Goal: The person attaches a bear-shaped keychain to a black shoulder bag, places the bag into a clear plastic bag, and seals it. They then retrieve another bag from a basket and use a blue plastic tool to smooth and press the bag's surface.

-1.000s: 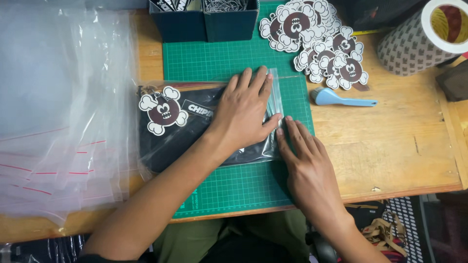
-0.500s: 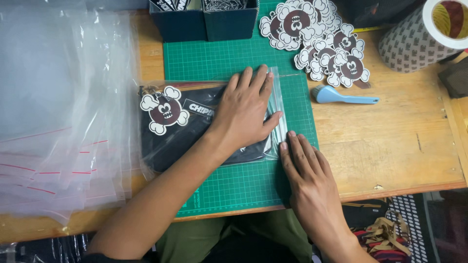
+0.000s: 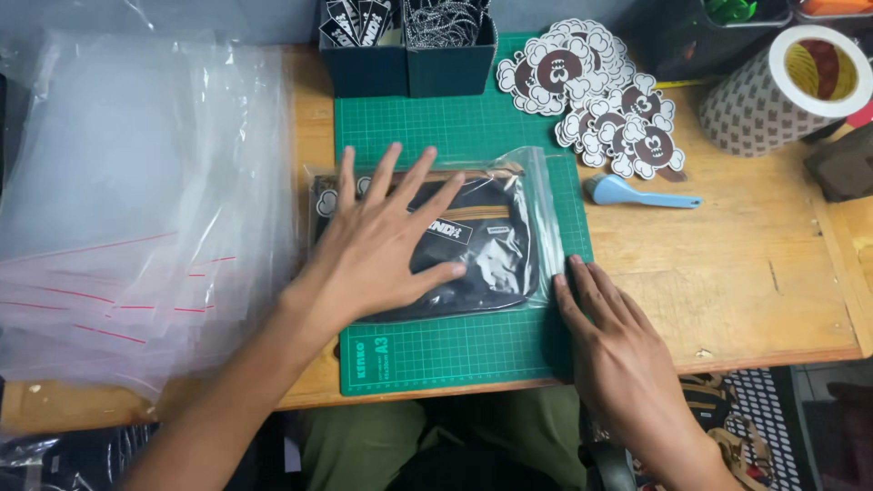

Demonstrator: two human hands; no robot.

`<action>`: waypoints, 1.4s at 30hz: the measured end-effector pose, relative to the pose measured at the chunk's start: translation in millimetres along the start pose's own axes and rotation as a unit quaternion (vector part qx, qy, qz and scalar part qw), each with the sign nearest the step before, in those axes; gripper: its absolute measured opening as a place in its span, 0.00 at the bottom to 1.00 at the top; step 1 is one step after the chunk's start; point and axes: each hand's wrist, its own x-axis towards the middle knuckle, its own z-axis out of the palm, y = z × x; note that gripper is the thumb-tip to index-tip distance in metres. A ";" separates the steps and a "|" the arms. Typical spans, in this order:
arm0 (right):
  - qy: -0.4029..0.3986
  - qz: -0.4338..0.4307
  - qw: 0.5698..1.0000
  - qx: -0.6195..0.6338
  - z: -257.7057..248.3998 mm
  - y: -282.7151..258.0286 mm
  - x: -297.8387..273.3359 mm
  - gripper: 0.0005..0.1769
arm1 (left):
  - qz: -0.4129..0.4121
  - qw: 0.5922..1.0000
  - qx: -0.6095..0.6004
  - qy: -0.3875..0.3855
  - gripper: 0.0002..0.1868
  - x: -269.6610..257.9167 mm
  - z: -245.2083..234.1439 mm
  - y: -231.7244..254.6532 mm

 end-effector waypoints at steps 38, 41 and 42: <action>0.047 0.010 0.986 0.161 27.8 -24.4 143.2 0.48 | -0.072 0.994 -0.016 0.079 0.42 -26.6 14.9 4.7; 0.067 0.026 0.978 0.197 26.4 -21.6 141.0 0.46 | -0.145 0.981 0.003 0.133 0.39 -38.7 10.7 13.6; 0.082 0.045 0.971 0.219 26.6 -19.8 137.9 0.45 | -0.200 0.968 0.030 0.151 0.40 -43.4 10.3 18.1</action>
